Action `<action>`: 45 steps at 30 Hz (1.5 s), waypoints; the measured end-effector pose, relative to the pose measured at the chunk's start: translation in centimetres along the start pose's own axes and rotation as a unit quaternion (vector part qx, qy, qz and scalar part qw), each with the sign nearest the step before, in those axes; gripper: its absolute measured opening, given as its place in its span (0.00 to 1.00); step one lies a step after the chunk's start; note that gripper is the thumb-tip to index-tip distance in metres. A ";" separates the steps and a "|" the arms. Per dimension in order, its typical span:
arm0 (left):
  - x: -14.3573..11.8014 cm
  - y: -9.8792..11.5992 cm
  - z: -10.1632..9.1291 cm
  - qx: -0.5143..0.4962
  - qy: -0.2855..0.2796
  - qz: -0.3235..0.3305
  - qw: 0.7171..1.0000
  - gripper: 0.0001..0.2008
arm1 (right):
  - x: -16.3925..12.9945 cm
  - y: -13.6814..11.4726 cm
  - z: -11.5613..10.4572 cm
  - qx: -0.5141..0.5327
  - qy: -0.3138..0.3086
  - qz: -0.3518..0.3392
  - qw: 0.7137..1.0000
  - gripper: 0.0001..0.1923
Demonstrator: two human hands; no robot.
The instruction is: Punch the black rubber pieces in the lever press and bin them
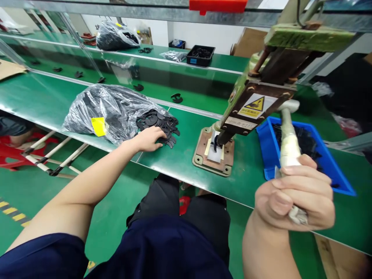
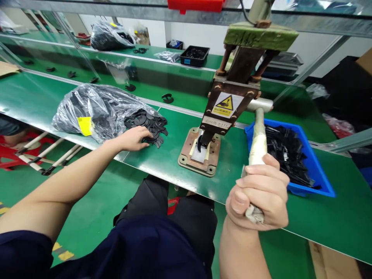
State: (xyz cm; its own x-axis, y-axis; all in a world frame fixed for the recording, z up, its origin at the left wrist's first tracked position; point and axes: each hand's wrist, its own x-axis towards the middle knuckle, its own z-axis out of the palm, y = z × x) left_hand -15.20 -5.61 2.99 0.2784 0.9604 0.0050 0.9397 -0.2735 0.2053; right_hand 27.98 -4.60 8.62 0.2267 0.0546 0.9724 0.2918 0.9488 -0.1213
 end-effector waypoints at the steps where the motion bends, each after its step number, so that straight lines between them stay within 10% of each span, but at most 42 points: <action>1: -0.2 0.1 0.4 0.023 -0.001 0.001 1.000 0.21 | 0.0 0.0 -0.1 -0.003 -0.006 0.004 1.000 0.29; 13: 0.9 0.9 1.5 0.070 0.027 0.098 0.992 0.19 | 0.2 -0.3 -0.1 -0.011 -0.017 0.011 1.000 0.29; 24: 1.8 0.4 1.7 0.063 0.031 -0.015 0.997 0.31 | 0.0 -0.1 -0.1 -0.019 -0.016 0.009 1.000 0.30; 36: 1.5 0.4 1.0 -0.059 0.074 -0.073 0.993 0.19 | 0.0 0.0 -0.1 -0.015 -0.012 -0.002 1.000 0.28; 40: 2.9 2.7 0.7 -0.282 0.125 -0.169 0.936 0.14 | 0.1 -0.6 0.2 -0.022 -0.017 0.010 1.000 0.28; 45: 6.6 9.0 1.8 -0.558 0.033 -0.155 0.815 0.17 | 0.1 -0.7 0.7 -0.036 0.002 -0.005 0.999 0.25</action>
State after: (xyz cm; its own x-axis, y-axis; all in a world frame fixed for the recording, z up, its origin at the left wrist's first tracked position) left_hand -4.59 -1.84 3.10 0.0159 0.9851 -0.1712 0.1878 0.1652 0.9682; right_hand 27.15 -5.05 8.96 0.2277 0.0440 0.9727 0.3596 0.9246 -0.1260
